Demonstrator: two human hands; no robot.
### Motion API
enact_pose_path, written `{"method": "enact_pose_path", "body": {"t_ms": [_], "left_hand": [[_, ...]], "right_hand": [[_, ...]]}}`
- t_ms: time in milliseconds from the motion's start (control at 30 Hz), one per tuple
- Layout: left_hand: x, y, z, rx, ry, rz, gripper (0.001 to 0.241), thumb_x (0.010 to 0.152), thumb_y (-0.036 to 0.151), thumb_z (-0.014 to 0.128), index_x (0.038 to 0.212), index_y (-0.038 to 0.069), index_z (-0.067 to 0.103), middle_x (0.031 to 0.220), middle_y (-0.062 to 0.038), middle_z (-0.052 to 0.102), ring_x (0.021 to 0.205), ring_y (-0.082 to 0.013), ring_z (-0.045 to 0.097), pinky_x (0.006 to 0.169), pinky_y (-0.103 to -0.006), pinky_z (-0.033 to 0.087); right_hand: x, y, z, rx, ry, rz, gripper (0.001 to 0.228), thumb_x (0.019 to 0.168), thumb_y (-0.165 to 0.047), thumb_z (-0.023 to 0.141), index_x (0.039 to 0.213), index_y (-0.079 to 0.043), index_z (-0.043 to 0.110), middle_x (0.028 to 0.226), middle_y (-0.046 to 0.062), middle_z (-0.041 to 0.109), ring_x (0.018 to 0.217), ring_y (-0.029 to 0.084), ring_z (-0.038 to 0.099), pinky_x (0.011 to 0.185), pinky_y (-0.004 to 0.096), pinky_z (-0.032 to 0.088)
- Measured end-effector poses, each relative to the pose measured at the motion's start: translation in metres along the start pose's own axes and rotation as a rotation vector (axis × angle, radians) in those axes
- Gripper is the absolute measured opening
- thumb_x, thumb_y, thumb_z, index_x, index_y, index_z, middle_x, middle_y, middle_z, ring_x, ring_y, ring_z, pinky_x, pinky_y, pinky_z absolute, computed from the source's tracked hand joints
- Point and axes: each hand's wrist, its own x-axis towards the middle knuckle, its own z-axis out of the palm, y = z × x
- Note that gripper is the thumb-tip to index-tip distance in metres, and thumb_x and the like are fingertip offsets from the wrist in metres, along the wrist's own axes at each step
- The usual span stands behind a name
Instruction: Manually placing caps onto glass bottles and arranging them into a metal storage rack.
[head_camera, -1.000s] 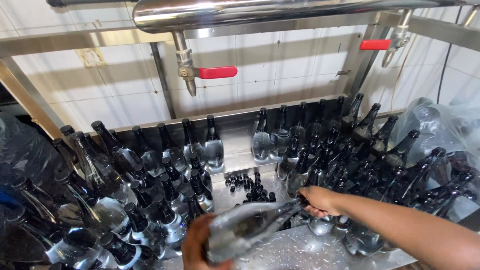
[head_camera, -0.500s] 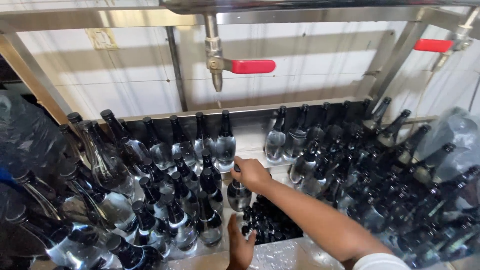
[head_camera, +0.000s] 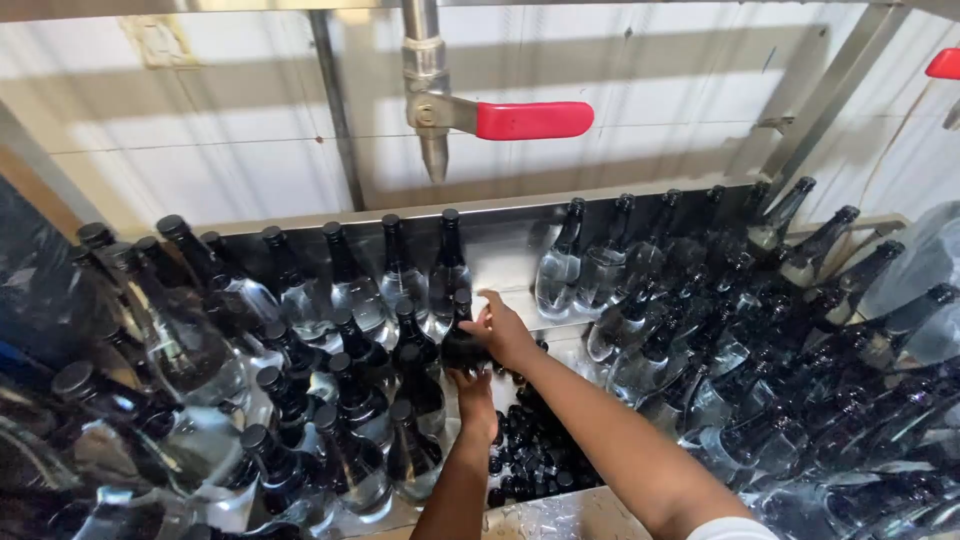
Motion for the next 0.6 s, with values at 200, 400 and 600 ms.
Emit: {"method": "enact_pose_path", "body": {"t_ms": [200,400,600], "left_hand": [[-0.005,0.026,0.003,-2.988,0.455,-0.347,0.135,0.087,-0.019,0.066,0.177,0.042,-0.015,0.19,0.001,0.009,0.171,-0.0211,0.021,0.135,-0.0512,0.018],[-0.092,0.027,0.014,-1.171,-0.301,-0.455,0.092,0.092,0.045,0.071,0.173,0.021,0.034,0.185,-0.02,0.016,0.169,-0.0442,0.021,0.133,-0.0513,0.035],[-0.113,0.035,0.008,-1.148,-0.528,-0.176,0.123,0.101,0.09,0.045,0.18,0.011,-0.008,0.19,-0.004,-0.018,0.175,-0.0263,-0.018,0.139,-0.0596,-0.003]], "right_hand": [[-0.032,0.127,0.039,-0.108,0.038,-0.198,0.022,0.076,0.004,0.062,0.085,-0.011,0.074,0.093,0.017,0.077,0.091,0.033,0.073,0.079,0.047,0.055],[-0.042,0.19,0.096,-0.678,-0.159,-0.525,0.045,0.083,0.005,0.076,0.127,-0.006,0.083,0.144,0.031,0.069,0.119,0.05,0.071,0.089,0.056,0.064],[-0.073,0.161,0.084,-0.594,-0.288,0.03,0.032,0.085,0.013,0.059,0.111,-0.004,0.07,0.114,0.02,0.071,0.085,0.036,0.072,0.064,0.044,0.06]]}}
